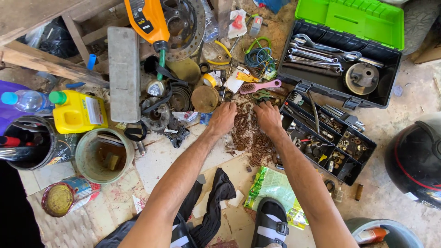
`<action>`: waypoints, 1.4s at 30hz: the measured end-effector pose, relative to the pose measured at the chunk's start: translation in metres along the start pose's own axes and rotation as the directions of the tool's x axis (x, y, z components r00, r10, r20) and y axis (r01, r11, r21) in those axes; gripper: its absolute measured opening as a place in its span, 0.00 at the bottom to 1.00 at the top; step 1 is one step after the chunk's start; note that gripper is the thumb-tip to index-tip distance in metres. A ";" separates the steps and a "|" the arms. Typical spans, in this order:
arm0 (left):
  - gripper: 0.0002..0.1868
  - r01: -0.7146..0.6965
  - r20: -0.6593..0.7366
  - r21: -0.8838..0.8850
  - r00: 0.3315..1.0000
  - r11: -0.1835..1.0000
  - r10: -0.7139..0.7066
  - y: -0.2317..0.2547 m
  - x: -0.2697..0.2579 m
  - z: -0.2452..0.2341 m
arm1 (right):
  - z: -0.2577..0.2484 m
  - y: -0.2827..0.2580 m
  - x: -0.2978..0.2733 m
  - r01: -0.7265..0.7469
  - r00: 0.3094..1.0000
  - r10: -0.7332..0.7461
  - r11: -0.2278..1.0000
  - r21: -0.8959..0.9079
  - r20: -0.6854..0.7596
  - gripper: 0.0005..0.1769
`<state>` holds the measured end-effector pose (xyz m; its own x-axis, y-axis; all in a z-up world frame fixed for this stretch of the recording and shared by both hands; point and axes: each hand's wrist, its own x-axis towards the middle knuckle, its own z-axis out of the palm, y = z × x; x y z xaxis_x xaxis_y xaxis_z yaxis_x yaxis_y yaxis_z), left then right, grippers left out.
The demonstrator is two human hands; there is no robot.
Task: The recorder is cleaning and reassembling mechanical components of a motorcycle clutch/CVT assembly.
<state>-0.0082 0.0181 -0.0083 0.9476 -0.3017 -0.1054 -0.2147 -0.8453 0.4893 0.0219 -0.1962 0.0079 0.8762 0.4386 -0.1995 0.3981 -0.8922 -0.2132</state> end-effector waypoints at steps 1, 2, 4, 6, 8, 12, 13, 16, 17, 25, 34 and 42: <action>0.11 0.002 -0.004 0.003 1.000 1.000 -0.002 0.002 -0.002 -0.003 | 0.000 -0.001 -0.001 0.004 1.000 -0.004 1.000 0.000 -0.003 0.16; 0.10 -0.007 0.004 0.022 1.000 1.000 0.007 0.004 -0.005 -0.006 | 0.001 -0.003 -0.002 0.034 0.999 -0.033 0.996 -0.086 0.007 0.14; 0.10 -0.014 0.007 0.045 1.000 0.999 0.014 0.005 -0.009 -0.006 | 0.004 -0.005 -0.002 0.066 0.998 -0.065 0.983 -0.172 0.015 0.13; 0.08 0.000 0.063 0.094 0.998 0.996 -0.006 0.003 -0.010 0.001 | 0.011 -0.005 -0.001 0.071 0.997 -0.064 0.974 -0.215 0.038 0.11; 0.10 0.001 0.077 0.078 0.997 0.997 -0.007 0.013 -0.015 -0.013 | 0.001 -0.015 -0.002 0.029 1.000 -0.029 0.989 -0.147 -0.001 0.11; 0.12 -0.057 -0.022 0.022 0.998 0.998 0.058 0.025 -0.019 -0.032 | -0.023 -0.032 0.001 -0.025 0.999 0.031 0.976 0.216 -0.026 0.09; 0.12 -0.061 -0.031 0.027 0.998 0.998 0.061 0.029 -0.021 -0.043 | -0.019 -0.029 0.007 -0.021 0.999 0.029 0.977 0.213 -0.036 0.09; 0.09 -0.087 -0.203 -0.192 0.978 0.978 0.047 0.035 -0.022 -0.071 | -0.024 -0.028 0.024 0.003 0.990 0.084 0.796 0.605 -0.115 0.12; 0.07 -0.124 -0.300 -0.269 0.953 0.955 0.039 0.033 -0.021 -0.075 | -0.034 -0.031 0.028 -0.011 0.987 0.113 0.761 0.649 -0.116 0.13; 0.11 -0.122 -0.365 -0.675 0.912 0.728 -0.185 0.065 -0.026 -0.190 | -0.187 -0.090 0.033 -0.106 0.991 0.099 0.125 0.987 0.094 0.14; 0.10 -0.263 -0.550 -0.510 0.831 0.819 -0.076 0.099 -0.026 -0.353 | -0.327 -0.143 0.064 0.182 0.982 0.017 0.185 0.966 -0.188 0.14; 0.10 -0.378 -0.680 -0.383 0.733 0.843 0.019 0.076 0.006 -0.444 | -0.418 -0.185 0.105 0.294 0.948 -0.023 0.441 0.848 -0.316 0.15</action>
<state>0.0859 0.1482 0.4122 0.8512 0.0624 0.5211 -0.4483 -0.4299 0.7837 0.1542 -0.0297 0.4263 0.9077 0.4026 0.1182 0.2026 -0.1737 -0.9638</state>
